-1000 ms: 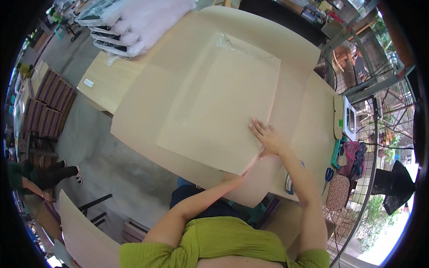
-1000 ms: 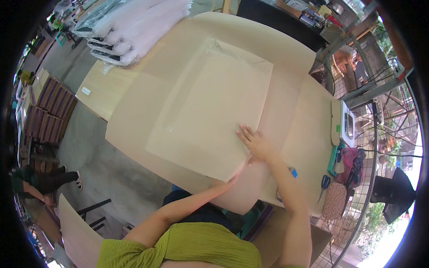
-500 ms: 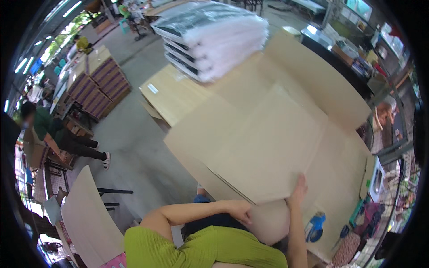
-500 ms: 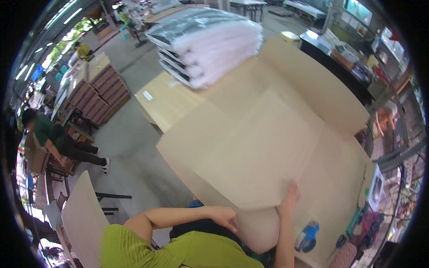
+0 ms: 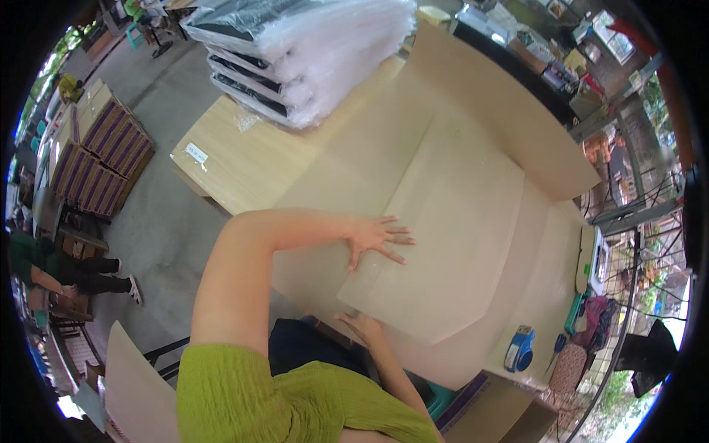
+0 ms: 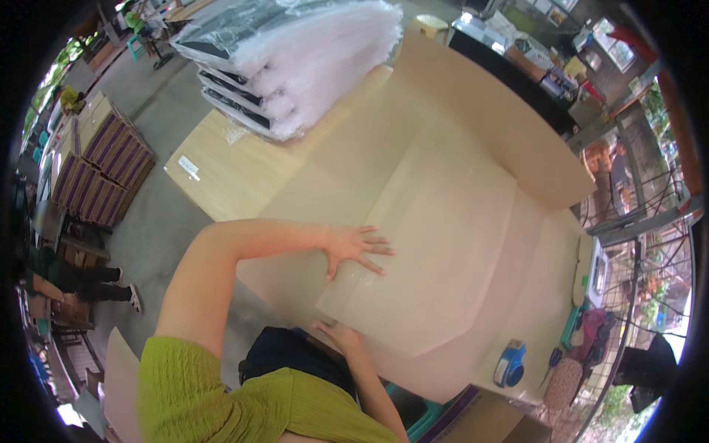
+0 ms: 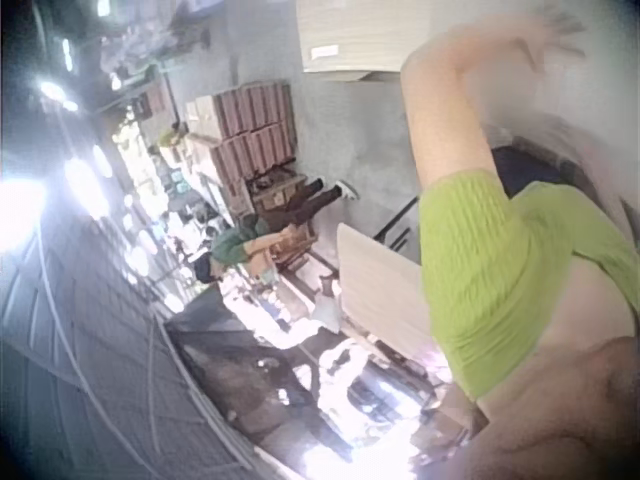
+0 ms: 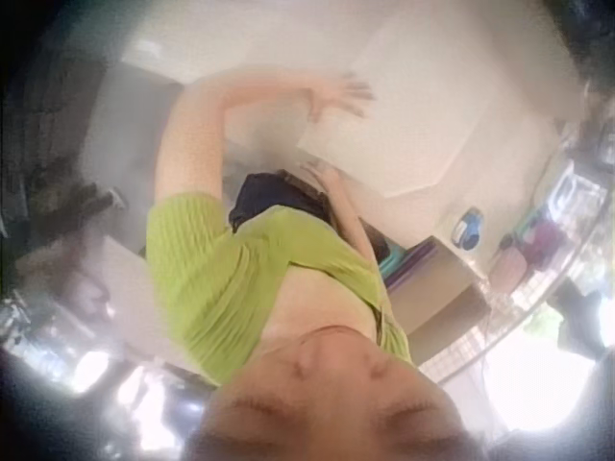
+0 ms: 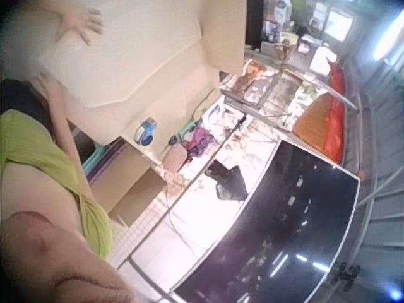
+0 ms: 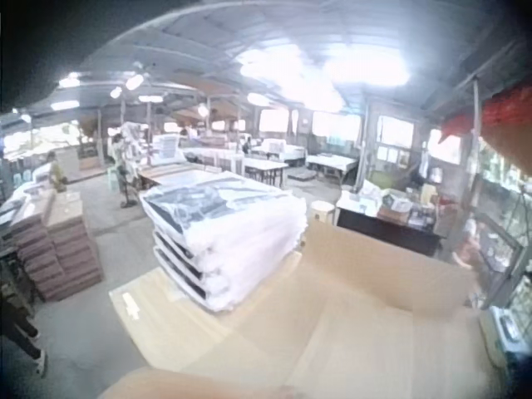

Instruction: The person wraps two separate rectangular items in large sheets of brown paper on a table, securing them with tape. After wrapping each item, the person places it into a large cardboard box on the floor nearby.

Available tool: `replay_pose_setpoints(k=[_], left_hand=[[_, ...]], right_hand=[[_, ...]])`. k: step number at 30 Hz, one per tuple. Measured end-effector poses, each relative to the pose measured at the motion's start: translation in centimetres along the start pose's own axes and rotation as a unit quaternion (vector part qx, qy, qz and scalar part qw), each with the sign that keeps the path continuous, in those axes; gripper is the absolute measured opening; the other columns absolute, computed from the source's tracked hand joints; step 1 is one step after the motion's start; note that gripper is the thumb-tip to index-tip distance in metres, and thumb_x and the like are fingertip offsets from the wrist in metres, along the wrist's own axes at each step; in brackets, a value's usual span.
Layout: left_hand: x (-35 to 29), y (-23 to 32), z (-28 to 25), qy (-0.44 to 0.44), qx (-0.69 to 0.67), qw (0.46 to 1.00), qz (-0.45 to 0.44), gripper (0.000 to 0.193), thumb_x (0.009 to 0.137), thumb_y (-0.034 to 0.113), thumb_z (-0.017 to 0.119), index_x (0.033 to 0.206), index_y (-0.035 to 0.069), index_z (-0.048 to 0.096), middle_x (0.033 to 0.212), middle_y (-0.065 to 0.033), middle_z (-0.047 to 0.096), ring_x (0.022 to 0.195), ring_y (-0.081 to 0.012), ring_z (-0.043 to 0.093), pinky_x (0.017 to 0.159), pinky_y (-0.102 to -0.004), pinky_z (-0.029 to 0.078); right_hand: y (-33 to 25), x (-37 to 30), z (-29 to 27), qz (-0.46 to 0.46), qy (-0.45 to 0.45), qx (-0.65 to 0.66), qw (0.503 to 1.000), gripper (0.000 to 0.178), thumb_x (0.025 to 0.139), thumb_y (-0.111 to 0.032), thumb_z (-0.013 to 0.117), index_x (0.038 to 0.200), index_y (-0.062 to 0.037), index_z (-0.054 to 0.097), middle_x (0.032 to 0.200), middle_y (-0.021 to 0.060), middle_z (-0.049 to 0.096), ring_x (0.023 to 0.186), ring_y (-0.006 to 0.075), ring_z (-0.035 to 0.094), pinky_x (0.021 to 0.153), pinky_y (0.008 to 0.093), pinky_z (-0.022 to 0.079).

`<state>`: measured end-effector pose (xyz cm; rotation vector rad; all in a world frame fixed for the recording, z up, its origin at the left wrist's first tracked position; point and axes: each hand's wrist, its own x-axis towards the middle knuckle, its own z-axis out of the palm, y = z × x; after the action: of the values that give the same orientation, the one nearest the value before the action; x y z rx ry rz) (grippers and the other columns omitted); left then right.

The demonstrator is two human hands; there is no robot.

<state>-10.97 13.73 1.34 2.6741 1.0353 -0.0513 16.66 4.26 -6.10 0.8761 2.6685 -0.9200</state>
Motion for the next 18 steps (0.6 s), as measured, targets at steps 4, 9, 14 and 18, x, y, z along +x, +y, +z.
replay_pose_setpoints(k=[4, 9, 14, 18], left_hand=[[-0.1, -0.9, 2.7, 0.118, -0.07, 0.99, 0.043, 0.117, 0.051, 0.069, 0.08, 0.152, 0.043, 0.027, 0.165, -0.0083, 0.011, 0.151, -0.0374, 0.009, 0.115, -0.0662, 0.01], [-0.8, 0.5, 4.8, 0.182, -0.024, 0.983, -0.016, 0.1, 0.062, 0.05, 0.082, 0.149, 0.046, 0.032, 0.162, -0.0074, 0.021, 0.149, -0.0326, 0.019, 0.117, -0.0605, 0.016], [-1.0, 2.2, 5.8, 0.163, 0.024, 0.979, -0.119, 0.094, 0.068, 0.038, 0.08, 0.149, 0.045, 0.032, 0.162, -0.0021, 0.022, 0.149, -0.0269, 0.021, 0.118, -0.0564, 0.019], [-0.2, 4.7, 6.3, 0.202, -0.051, 0.947, -0.244, 0.095, 0.07, 0.038, 0.078, 0.152, 0.038, 0.029, 0.162, -0.0044, 0.021, 0.15, -0.0276, 0.019, 0.118, -0.0574, 0.017]], right_hand=[[0.1, 0.4, 5.0, 0.194, 0.178, 0.153, 0.952, 0.066, 0.091, -0.041, 0.066, 0.135, 0.0059, 0.049, 0.133, 0.0238, 0.055, 0.123, 0.0376, 0.053, 0.105, 0.044, 0.042], [2.9, -3.7, -0.9, 0.242, 0.197, 0.268, 0.912, 0.047, 0.093, -0.02, 0.064, 0.126, 0.0113, 0.054, 0.127, 0.0213, 0.061, 0.117, 0.0331, 0.057, 0.098, 0.039, 0.045], [5.6, -12.3, -7.0, 0.238, 0.159, 0.512, 0.81, 0.03, 0.09, -0.009, 0.068, 0.115, 0.0078, 0.064, 0.108, 0.0189, 0.068, 0.1, 0.0261, 0.067, 0.092, 0.038, 0.054], [15.8, -18.9, -10.8, 0.282, 0.35, 0.375, 0.81, 0.025, 0.093, -0.012, 0.067, 0.113, 0.0022, 0.066, 0.087, 0.0082, 0.069, 0.076, 0.0162, 0.067, 0.07, 0.0327, 0.06]])
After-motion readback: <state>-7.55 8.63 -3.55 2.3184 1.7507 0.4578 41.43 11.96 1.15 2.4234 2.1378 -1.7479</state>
